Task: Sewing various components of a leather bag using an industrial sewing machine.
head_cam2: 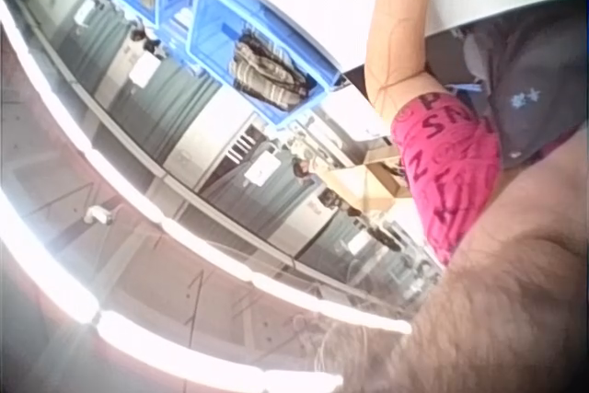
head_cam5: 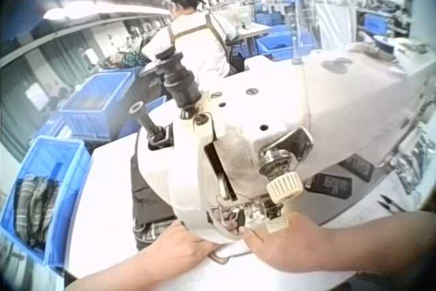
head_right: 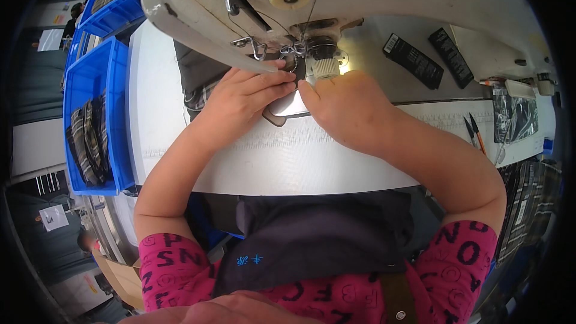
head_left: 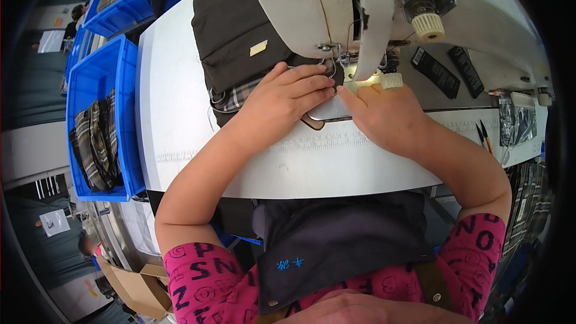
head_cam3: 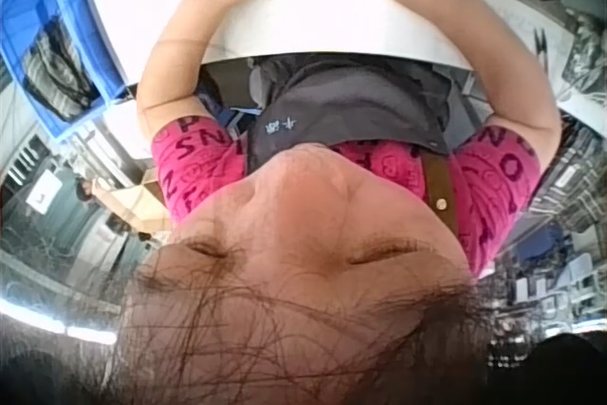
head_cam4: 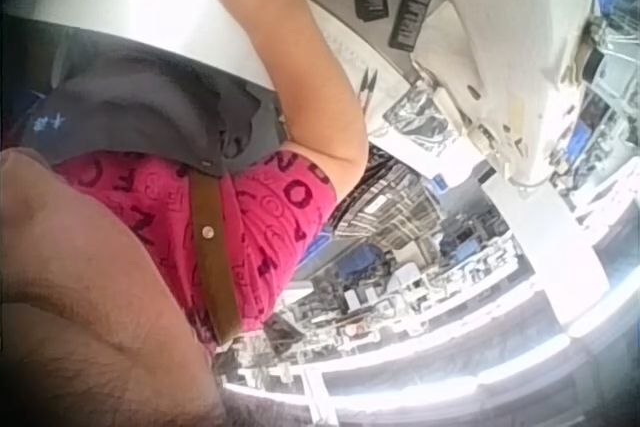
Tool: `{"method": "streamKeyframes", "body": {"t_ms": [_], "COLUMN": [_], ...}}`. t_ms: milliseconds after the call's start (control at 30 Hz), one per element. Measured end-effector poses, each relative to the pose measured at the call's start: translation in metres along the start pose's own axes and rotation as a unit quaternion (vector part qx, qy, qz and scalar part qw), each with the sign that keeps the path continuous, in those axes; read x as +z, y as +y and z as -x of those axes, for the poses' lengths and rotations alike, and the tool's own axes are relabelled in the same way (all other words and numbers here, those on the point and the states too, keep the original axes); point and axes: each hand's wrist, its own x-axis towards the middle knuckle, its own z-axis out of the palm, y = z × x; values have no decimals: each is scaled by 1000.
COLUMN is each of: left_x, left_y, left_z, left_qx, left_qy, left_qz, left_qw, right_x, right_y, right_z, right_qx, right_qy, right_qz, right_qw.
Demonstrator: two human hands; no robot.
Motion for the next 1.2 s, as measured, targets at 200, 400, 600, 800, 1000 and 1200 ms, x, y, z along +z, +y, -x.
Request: {"method": "streamKeyframes", "body": {"t_ms": [200, 400, 600, 800, 1000, 1200], "left_x": [8, 9, 12, 10, 19, 28], "left_y": [-8, -8, -5, 10, 29, 47], "left_z": [8, 5, 2, -6, -14, -25], "left_qx": [2, -11, -24, -65, -78, -132], "left_qy": [14, 21, 21, 8, 35, 36], "left_qz": [92, 82, 39, 13, -40, -56], "left_qw": [996, 996, 999, 998, 996, 989], "right_x": [2, 0, 3, 6, 7, 13], "right_y": [0, 0, 4, 9, 8, 14], "right_z": [0, -4, -7, -6, -5, -4], "right_qx": [-16, -3, 9, 12, 25, 38], "right_qy": [-5, 12, 42, 43, 23, 27], "right_qz": [14, 62, 85, 83, 92, 89], "right_qw": [1000, 998, 995, 996, 995, 995]}}
